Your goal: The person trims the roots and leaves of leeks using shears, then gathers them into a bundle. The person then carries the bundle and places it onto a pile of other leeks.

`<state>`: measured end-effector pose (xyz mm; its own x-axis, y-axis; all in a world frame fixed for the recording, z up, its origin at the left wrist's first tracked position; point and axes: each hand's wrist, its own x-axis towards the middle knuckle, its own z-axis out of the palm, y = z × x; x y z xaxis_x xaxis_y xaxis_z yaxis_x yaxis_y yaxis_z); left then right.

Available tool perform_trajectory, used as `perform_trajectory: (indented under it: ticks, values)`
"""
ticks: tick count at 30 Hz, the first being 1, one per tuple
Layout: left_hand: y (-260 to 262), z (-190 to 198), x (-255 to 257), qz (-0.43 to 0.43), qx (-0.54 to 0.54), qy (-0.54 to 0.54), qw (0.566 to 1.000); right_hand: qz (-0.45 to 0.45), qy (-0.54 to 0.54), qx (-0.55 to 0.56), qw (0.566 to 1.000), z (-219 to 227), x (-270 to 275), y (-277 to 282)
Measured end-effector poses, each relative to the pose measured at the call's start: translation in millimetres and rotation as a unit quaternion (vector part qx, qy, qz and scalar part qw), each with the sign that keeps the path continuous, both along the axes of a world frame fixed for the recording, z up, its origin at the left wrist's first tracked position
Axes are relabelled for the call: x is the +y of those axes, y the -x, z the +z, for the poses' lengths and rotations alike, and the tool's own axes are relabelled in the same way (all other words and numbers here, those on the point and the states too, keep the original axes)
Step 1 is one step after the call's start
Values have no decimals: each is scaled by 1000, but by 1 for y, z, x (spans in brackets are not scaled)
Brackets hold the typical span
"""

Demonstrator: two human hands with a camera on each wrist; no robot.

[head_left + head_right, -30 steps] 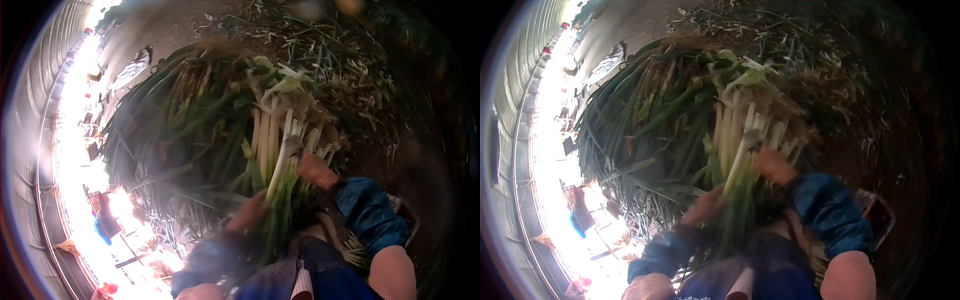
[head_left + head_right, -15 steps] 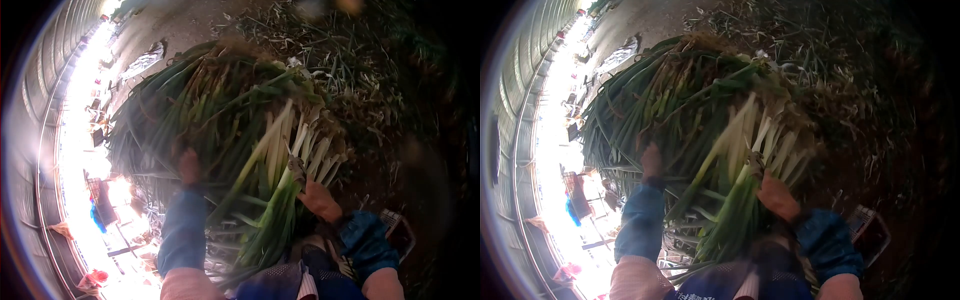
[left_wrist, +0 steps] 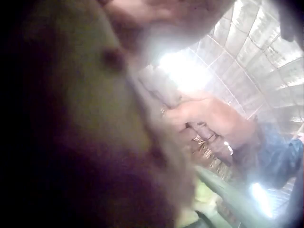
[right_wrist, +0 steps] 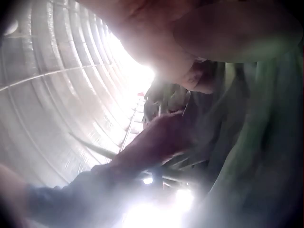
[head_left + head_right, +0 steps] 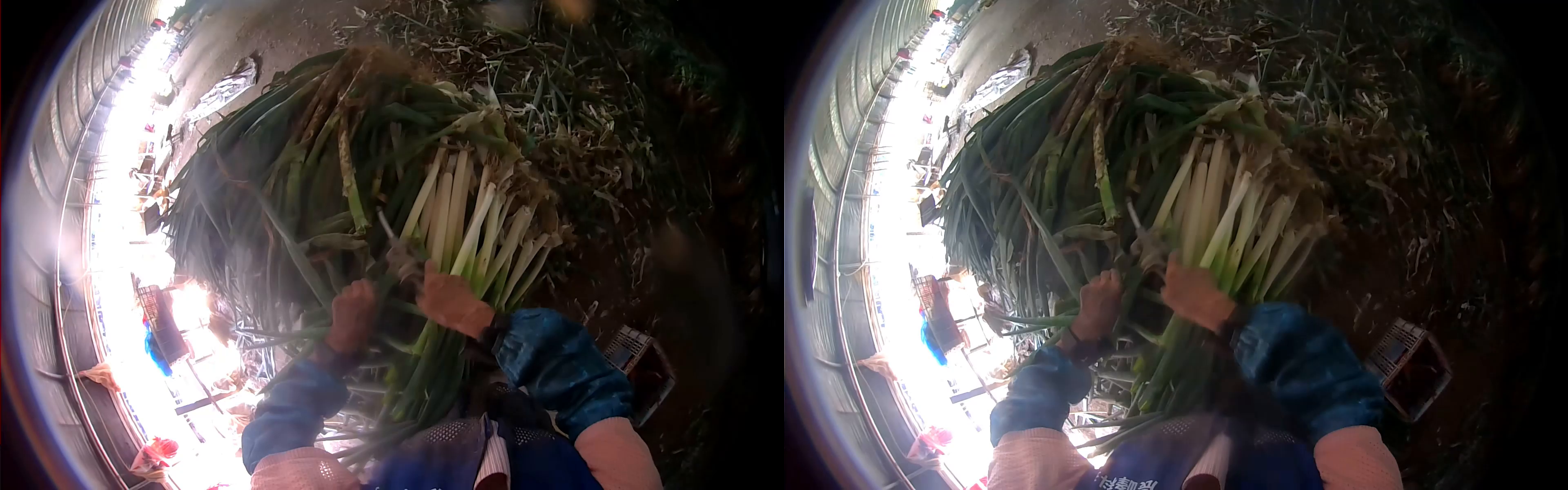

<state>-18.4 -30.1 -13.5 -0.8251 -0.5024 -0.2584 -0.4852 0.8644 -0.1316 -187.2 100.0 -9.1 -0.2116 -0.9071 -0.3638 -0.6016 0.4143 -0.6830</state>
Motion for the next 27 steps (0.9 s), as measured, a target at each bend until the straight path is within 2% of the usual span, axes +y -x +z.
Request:
perform_trajectory:
  ticks: [3, 6, 10, 13, 16, 20, 22, 25, 27]
  values:
    - [-2, -1, -6, -30, 7, -7, 1000, -24, 22, -11, 999, -5, 10, 9]
    - [10, 4, -20, 53, -62, -124, 989, 0, 36, -22, 999, 0, 16, 6]
    - [3, -9, -25, 39, -54, -141, 988, 31, -3, -73, 997, 9, 4, 7]
    - [3, -10, -25, 61, -57, -143, 986, 9, 10, -82, 997, -3, -11, 8]
    - [-1, -8, -26, 76, -50, -155, 984, 24, 47, -56, 997, -7, -18, 9]
    - [-19, -35, -41, 90, -43, -173, 980, 42, 11, -86, 995, 1, -12, 13]
    - [-21, -34, -40, 87, -35, -178, 980, 51, -12, -86, 995, -5, -13, 11]
    - [-15, -18, -36, 68, -44, -182, 980, -5, 78, -59, 995, -19, -26, 12]
    - [-6, -1, -40, 48, -82, -206, 974, -2, 84, -64, 994, -21, -31, 20]
